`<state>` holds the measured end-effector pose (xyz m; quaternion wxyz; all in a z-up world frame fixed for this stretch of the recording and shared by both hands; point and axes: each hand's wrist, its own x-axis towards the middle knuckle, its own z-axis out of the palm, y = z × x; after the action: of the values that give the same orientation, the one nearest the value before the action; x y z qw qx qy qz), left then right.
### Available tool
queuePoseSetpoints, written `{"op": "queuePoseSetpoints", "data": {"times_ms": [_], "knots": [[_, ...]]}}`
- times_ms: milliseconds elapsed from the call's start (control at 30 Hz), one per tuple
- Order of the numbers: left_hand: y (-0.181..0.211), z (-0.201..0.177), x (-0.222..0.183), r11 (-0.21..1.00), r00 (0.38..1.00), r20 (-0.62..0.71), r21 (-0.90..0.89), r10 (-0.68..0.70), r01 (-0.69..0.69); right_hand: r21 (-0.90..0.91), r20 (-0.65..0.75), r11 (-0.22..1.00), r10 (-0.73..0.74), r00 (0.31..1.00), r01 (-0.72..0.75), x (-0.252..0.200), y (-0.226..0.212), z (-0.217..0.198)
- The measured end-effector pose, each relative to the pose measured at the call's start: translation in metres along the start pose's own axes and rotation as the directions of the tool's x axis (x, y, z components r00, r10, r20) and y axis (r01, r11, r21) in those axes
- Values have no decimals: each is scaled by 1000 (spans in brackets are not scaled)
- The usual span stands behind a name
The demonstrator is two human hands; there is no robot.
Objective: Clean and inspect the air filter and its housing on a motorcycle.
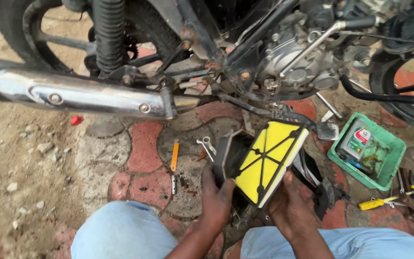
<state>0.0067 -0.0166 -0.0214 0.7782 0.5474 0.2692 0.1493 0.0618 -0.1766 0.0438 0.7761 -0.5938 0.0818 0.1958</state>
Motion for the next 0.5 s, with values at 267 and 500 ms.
{"op": "queuePoseSetpoints", "data": {"times_ms": [267,500], "knots": [[31,-3,-17,943,951,66,128,302,-309,197,176,980,-19,984,-16,-11,-24,27],[55,-4,-13,947,939,138,20,316,-321,7,-77,984,-180,981,181,17,19,-28]]}}
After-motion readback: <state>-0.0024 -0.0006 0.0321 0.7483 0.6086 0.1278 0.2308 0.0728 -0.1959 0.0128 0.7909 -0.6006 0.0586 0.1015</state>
